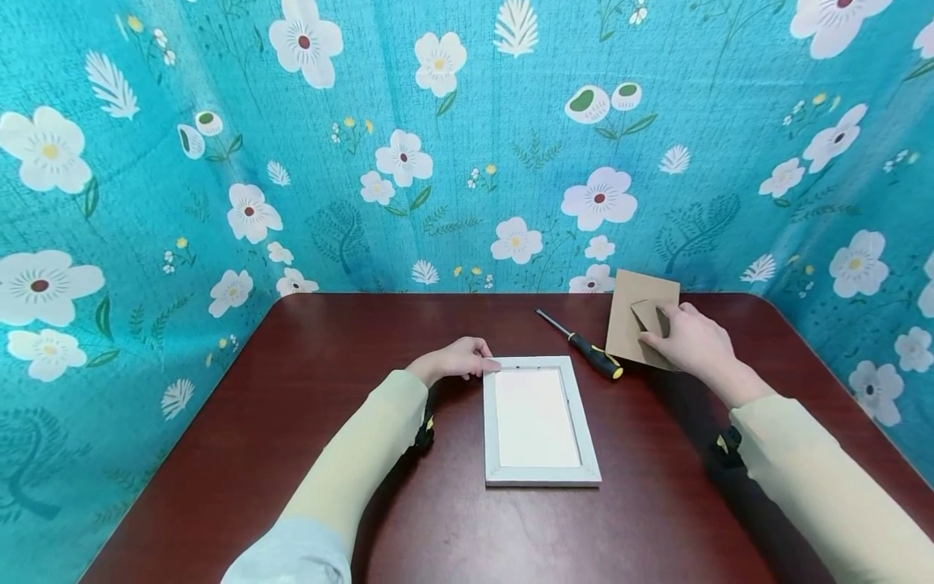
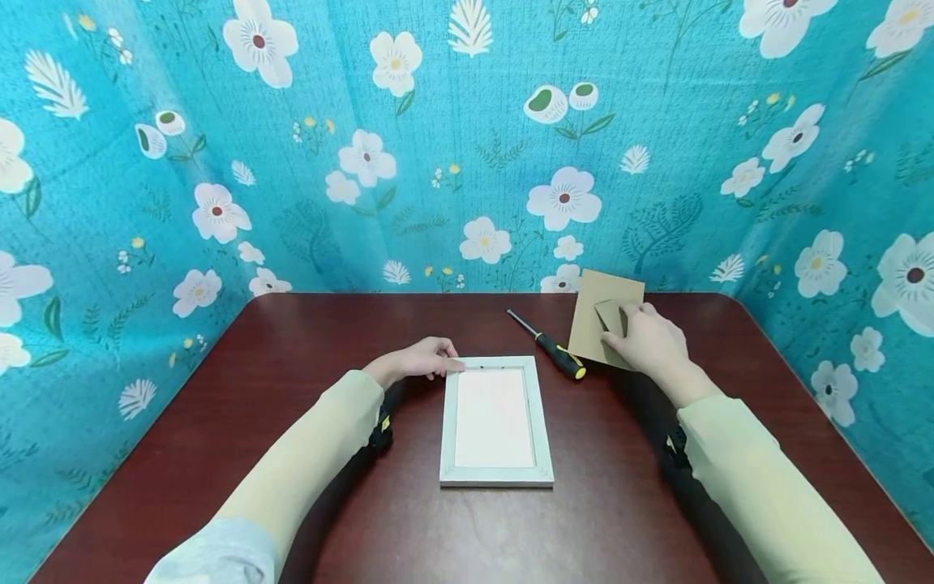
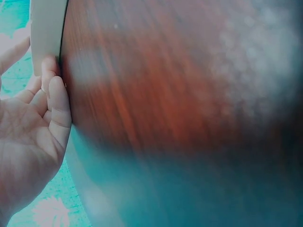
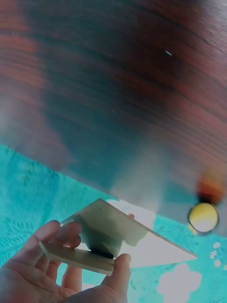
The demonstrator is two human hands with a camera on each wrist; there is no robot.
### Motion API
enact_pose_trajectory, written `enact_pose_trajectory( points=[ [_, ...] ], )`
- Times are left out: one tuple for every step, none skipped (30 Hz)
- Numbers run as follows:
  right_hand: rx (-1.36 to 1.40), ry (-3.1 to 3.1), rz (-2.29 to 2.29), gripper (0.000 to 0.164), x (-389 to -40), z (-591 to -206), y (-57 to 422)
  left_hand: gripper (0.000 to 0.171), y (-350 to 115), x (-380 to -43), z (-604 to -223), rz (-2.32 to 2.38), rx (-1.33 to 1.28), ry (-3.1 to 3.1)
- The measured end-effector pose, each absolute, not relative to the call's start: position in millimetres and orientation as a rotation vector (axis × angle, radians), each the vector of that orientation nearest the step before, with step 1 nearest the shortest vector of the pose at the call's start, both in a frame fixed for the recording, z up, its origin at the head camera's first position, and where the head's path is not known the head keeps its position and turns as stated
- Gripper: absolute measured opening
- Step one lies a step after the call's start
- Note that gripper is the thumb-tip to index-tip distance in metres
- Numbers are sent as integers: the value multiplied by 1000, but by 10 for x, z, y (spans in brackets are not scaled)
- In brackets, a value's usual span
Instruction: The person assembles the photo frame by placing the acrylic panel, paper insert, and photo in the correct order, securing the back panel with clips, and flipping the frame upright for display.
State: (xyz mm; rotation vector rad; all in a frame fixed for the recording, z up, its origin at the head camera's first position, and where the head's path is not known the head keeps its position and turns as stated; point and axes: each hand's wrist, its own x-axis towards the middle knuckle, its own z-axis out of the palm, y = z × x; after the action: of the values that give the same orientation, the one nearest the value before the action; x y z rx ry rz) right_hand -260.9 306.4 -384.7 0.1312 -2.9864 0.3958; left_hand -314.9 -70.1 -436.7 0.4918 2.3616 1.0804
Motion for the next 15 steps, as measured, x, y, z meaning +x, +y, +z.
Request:
enact_pose_trajectory(
  points=[
    [139, -2981, 399, 70, -2598, -3825, 3033, 26, -700, -3154, -4361, 1082, 496, 2360],
    [147, -2980, 404, 70, -2585, -3800, 3001, 26, -699, -3159, -4358, 1084, 496, 2358],
    [157, -2977, 402, 70, -2574, -3784, 2969, 26, -699, -3163, -4358, 1081, 497, 2360],
    [168, -2976, 399, 70, -2564, -3768, 2936, 26, -700, -3167, -4359, 1081, 496, 2362],
    [179, -2976, 396, 69, -2555, -3754, 2905, 26, -700, -3169, -4360, 1082, 492, 2361],
    [191, -2974, 391, 69, -2544, -3743, 2873, 26, -701, -3169, -4363, 1082, 489, 2361],
    [203, -2973, 386, 69, -2533, -3732, 2843, 25, -702, -3168, -4367, 1081, 486, 2362],
    [215, -2972, 380, 69, -2523, -3723, 2816, 25, -703, -3169, -4370, 1082, 485, 2363],
    [225, -2967, 371, 68, -2515, -3719, 2789, 25, -702, -3168, -4374, 1084, 484, 2364],
    [233, -2965, 369, 67, -2504, -3712, 2764, 25, -701, -3165, -4375, 1086, 484, 2365],
    [240, -2963, 365, 67, -2493, -3704, 2739, 25, -699, -3161, -4376, 1085, 485, 2365],
    [250, -2959, 362, 67, -2481, -3697, 2714, 25, -698, -3158, -4375, 1086, 486, 2365],
    [259, -2956, 358, 67, -2468, -3688, 2691, 24, -697, -3153, -4373, 1086, 488, 2366],
    [267, -2953, 355, 66, -2455, -3679, 2670, 24, -695, -3149, -4368, 1087, 490, 2364],
    [275, -2949, 352, 66, -2443, -3668, 2649, 24, -694, -3143, -4364, 1088, 490, 2362]
  ],
)
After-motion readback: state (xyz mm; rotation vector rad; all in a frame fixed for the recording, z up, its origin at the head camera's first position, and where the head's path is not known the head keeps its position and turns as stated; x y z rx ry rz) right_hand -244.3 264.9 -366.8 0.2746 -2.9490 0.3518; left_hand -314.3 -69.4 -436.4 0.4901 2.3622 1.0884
